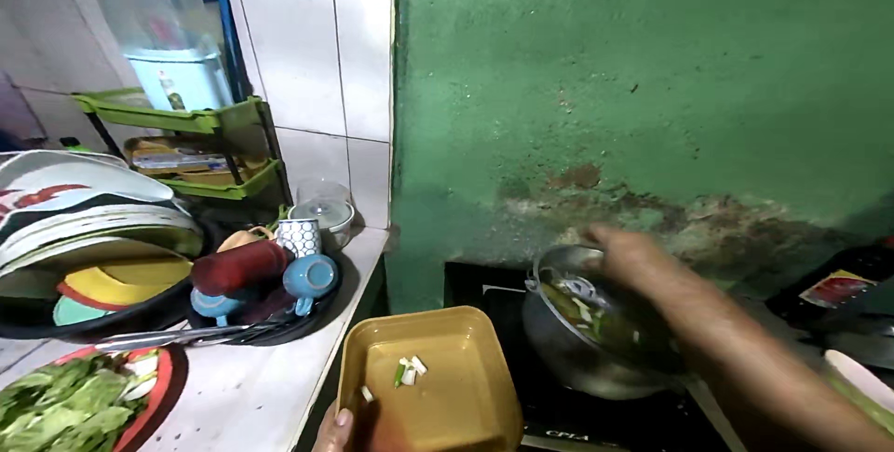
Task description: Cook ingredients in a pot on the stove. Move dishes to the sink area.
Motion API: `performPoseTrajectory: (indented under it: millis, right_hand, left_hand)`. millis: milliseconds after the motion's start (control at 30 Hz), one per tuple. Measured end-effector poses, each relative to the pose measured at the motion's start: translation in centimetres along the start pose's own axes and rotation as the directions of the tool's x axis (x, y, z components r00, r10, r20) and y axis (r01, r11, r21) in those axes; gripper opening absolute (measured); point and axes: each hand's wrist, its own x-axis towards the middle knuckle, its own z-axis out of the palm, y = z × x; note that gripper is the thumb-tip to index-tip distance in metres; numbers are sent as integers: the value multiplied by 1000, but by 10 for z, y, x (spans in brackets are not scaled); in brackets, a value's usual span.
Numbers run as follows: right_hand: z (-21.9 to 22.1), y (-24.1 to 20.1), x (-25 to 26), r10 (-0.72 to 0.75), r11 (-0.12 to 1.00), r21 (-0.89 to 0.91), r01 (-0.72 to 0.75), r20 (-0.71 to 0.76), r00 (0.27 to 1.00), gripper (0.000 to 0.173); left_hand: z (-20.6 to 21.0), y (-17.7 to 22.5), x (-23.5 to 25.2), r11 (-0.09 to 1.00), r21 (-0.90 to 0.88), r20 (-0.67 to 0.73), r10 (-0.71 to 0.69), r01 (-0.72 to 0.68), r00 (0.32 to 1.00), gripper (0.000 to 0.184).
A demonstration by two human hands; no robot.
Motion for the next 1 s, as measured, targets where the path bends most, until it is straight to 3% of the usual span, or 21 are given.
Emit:
performPoseTrajectory:
  millis: [100, 167, 267, 333, 400, 467, 533, 600, 733, 833, 867, 967, 1000]
  right_hand:
    - [-43, -40, -43, -91, 993, 48, 105, -227, 970, 38]
    - [-56, -69, -84, -233, 963, 28, 268, -411, 881, 28]
    - [-24, -118, -135, -493, 804, 6, 595, -553, 672, 22]
    - [28, -154, -152, -597, 665, 123, 737, -505, 623, 19]
    - [73, -188, -158, -697, 586, 292, 756, -293, 654, 17]
    - [96, -221, -156, -716, 644, 406, 648, 24, 697, 25]
    - [97, -253, -153, -664, 736, 428, 525, 307, 681, 32]
    - [94, -281, -153, -592, 806, 355, 475, 467, 656, 32]
    - [108, -308, -157, -486, 871, 234, 431, 528, 697, 25]
    - [120, -310, -154, -473, 880, 260, 396, 532, 702, 26]
    - [122, -306, -153, -485, 874, 303, 380, 505, 714, 26]
    - [124, -269, -148, -570, 750, 513, 417, 182, 801, 18]
    - [115, -259, -143, -570, 736, 528, 424, 145, 809, 19]
  left_hand:
    - [-7, 1, -4, 1000, -5, -31, -19, 19, 999, 60]
    - [-13, 0, -5, 1000, 24, -27, -2, 3, 1000, 65]
    - [-21, 1, -10, 999, 49, -31, 24, -23, 999, 73]
    - [-27, 3, -14, 997, 67, -31, 30, -28, 999, 74]
    - [-33, 4, -16, 995, 95, -24, 39, -37, 999, 76]
    - [-40, 5, -17, 991, 128, -8, 45, -43, 999, 79]
    - [-44, 5, -19, 987, 152, 2, 44, -44, 999, 82]
    - [-46, 5, -19, 986, 159, 3, 43, -43, 999, 83]
    - [-51, 6, -21, 992, 121, 20, 17, -20, 1000, 80]
    - [-59, 4, -21, 994, 107, 39, 8, -12, 999, 80]
    - [-61, 4, -22, 994, 112, 34, 7, -11, 999, 80]
    - [-65, 6, -21, 991, 129, 3, 22, -22, 1000, 76]
    - [-67, 7, -20, 991, 132, 0, 27, -26, 1000, 77]
